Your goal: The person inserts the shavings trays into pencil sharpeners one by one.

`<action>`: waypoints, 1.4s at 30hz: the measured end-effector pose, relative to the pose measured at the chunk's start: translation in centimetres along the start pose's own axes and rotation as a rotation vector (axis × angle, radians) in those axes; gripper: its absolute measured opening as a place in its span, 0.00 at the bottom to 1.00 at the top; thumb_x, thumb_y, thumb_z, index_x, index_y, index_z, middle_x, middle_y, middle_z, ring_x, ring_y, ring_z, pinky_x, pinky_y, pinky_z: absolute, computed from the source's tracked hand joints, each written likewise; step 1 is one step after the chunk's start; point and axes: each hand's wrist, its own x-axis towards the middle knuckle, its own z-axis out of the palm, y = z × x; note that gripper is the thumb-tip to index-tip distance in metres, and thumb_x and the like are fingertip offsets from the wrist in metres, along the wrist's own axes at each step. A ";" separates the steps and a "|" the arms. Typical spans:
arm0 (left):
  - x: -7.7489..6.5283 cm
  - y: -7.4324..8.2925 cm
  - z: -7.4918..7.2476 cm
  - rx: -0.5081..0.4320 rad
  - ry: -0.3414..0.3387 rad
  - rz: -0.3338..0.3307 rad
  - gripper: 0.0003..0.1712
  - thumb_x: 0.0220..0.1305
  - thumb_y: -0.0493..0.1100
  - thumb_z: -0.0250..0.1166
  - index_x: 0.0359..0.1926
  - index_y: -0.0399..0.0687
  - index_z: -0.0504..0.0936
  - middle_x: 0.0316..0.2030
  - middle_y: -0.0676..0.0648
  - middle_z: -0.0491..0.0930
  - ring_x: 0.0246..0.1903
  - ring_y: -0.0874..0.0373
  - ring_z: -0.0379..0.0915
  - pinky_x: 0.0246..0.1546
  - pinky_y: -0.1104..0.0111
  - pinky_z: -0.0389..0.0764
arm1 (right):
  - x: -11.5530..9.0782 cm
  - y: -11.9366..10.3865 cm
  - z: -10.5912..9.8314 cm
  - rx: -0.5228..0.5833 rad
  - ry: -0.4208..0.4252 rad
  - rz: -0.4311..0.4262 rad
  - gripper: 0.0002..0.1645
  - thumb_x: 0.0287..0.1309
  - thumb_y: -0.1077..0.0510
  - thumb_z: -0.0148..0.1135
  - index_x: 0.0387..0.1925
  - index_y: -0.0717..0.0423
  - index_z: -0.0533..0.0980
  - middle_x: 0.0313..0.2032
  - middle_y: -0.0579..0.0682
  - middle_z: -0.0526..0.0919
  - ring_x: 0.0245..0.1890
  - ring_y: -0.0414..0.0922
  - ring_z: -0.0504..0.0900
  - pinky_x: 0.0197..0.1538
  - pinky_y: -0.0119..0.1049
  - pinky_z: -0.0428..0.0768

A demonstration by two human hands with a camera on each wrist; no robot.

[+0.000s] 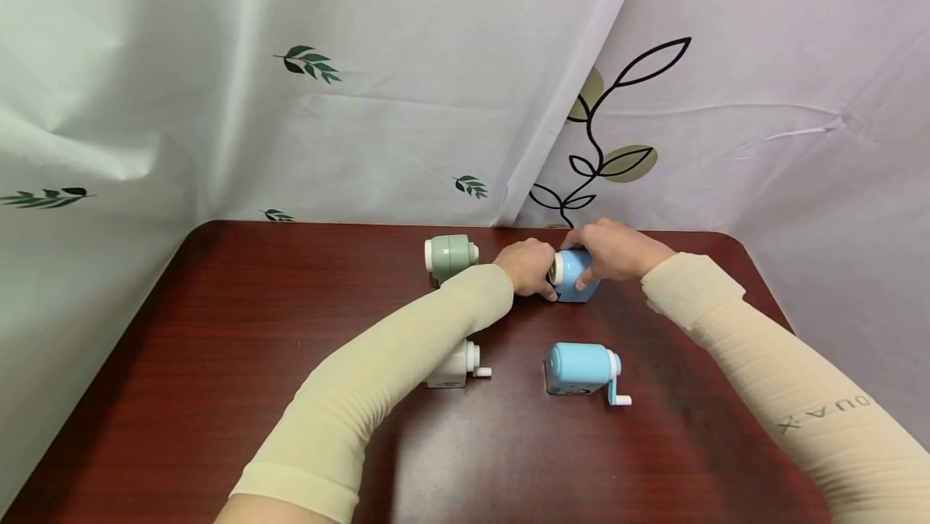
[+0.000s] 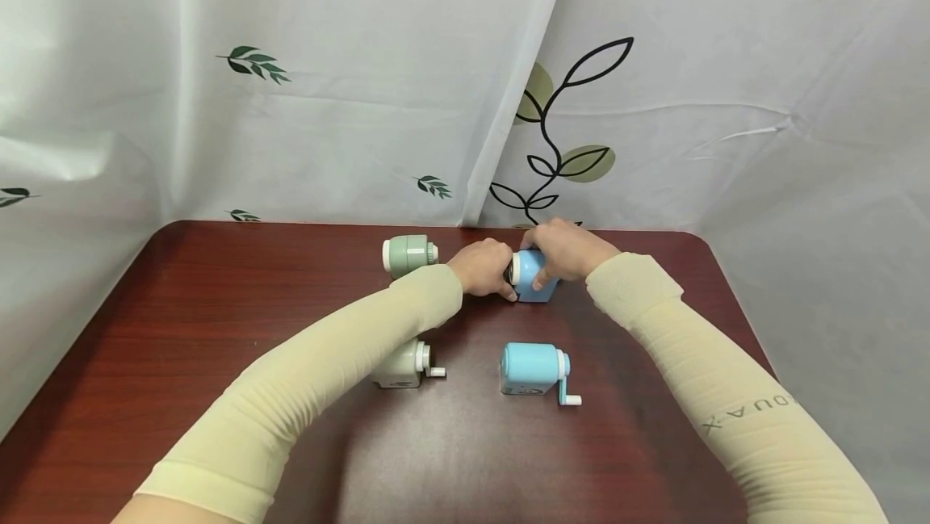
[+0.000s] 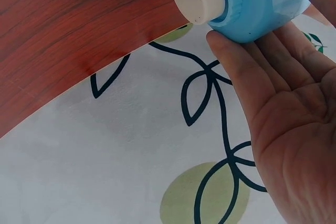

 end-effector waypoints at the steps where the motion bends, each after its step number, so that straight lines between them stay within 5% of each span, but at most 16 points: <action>1: 0.0 0.0 0.0 0.000 0.001 0.000 0.28 0.46 0.59 0.73 0.44 0.48 0.78 0.37 0.54 0.77 0.34 0.62 0.73 0.36 0.69 0.75 | 0.0 0.0 0.0 -0.001 0.001 -0.001 0.35 0.33 0.53 0.79 0.48 0.60 0.78 0.42 0.53 0.82 0.39 0.47 0.80 0.43 0.42 0.78; 18: 0.3 -0.8 0.0 -0.070 -0.036 0.032 0.28 0.48 0.55 0.73 0.46 0.45 0.77 0.38 0.51 0.78 0.36 0.62 0.73 0.40 0.72 0.73 | 0.3 0.1 0.0 0.012 0.004 -0.004 0.36 0.33 0.52 0.79 0.49 0.60 0.78 0.43 0.53 0.82 0.40 0.47 0.79 0.43 0.43 0.78; 28: -0.2 -1.5 -1.1 -0.053 -0.026 0.063 0.19 0.48 0.51 0.73 0.38 0.49 0.79 0.33 0.55 0.78 0.34 0.62 0.73 0.41 0.71 0.73 | 0.6 0.4 0.0 0.022 0.003 -0.001 0.35 0.32 0.53 0.79 0.47 0.60 0.79 0.41 0.53 0.82 0.39 0.47 0.79 0.43 0.43 0.78; 33: -1.1 -1.8 -2.1 -0.080 -0.011 0.089 0.24 0.51 0.49 0.72 0.48 0.46 0.79 0.30 0.57 0.78 0.34 0.65 0.73 0.41 0.73 0.73 | 0.4 0.7 0.3 0.035 0.008 0.012 0.36 0.33 0.53 0.79 0.48 0.59 0.78 0.42 0.53 0.82 0.39 0.47 0.79 0.43 0.43 0.78; 37: -2.4 -2.1 -3.5 -0.131 0.031 0.111 0.28 0.56 0.49 0.68 0.56 0.44 0.75 0.29 0.58 0.79 0.33 0.67 0.73 0.40 0.74 0.73 | -0.1 1.0 0.5 0.028 0.019 0.002 0.37 0.35 0.53 0.78 0.51 0.60 0.77 0.44 0.53 0.82 0.39 0.49 0.79 0.43 0.44 0.77; 42: -4.4 -2.5 -5.3 -0.190 0.159 0.171 0.25 0.61 0.50 0.64 0.57 0.45 0.73 0.38 0.55 0.79 0.40 0.64 0.73 0.45 0.73 0.72 | -0.6 1.4 0.6 0.003 0.042 -0.018 0.37 0.36 0.53 0.77 0.53 0.61 0.76 0.46 0.55 0.81 0.42 0.51 0.78 0.46 0.48 0.75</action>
